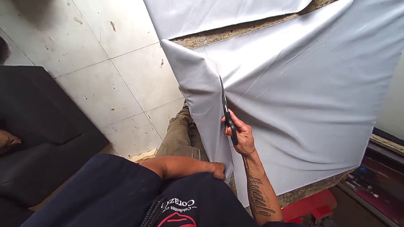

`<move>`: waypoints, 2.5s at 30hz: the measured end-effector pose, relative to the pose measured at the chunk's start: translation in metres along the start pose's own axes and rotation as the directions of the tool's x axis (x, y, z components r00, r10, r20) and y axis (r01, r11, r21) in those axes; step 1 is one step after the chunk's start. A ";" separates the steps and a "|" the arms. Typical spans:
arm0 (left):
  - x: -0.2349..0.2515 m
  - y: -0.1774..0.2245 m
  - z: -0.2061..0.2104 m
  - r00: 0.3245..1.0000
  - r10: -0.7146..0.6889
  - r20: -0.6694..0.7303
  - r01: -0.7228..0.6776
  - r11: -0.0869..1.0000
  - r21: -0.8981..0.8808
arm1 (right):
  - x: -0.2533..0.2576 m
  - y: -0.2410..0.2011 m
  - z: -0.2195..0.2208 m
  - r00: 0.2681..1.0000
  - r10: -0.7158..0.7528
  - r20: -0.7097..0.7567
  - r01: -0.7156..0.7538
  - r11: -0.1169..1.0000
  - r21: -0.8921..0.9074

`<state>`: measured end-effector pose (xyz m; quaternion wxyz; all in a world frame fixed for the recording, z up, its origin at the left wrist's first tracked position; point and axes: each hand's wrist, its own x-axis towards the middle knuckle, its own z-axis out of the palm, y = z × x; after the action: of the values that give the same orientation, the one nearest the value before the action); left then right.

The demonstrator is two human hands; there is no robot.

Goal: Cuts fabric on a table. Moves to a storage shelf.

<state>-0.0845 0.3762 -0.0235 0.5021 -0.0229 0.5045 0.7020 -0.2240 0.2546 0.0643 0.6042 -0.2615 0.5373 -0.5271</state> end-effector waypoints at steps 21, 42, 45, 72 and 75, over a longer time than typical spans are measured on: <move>-0.023 0.016 -0.010 0.999 0.025 0.035 -0.025 1.000 -0.013 | 0.089 -0.037 0.019 0.992 -0.113 0.058 0.111 0.993 0.041; -0.042 0.044 -0.001 0.987 0.078 -0.138 -0.018 0.921 0.389 | 0.084 -0.140 0.053 0.883 -0.461 -0.083 0.467 0.880 0.084; -0.028 0.041 0.008 0.942 0.127 -0.312 0.091 0.795 0.600 | -0.018 -0.093 0.011 0.896 -0.399 -0.194 0.391 0.917 -0.079; 0.355 0.149 0.574 0.847 0.459 0.270 -0.531 0.690 0.492 | -0.741 0.392 0.357 -0.532 0.738 -0.415 0.820 0.572 -0.034; 0.440 0.171 0.620 0.827 0.491 0.273 -0.561 0.700 0.441 | -0.760 0.415 0.353 -0.523 0.787 -0.329 0.850 0.510 -0.132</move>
<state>-0.1322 1.1322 0.1602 0.3010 0.3015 0.6197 0.6592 0.3510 0.9918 0.0835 -0.3434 0.6364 0.2947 -0.6247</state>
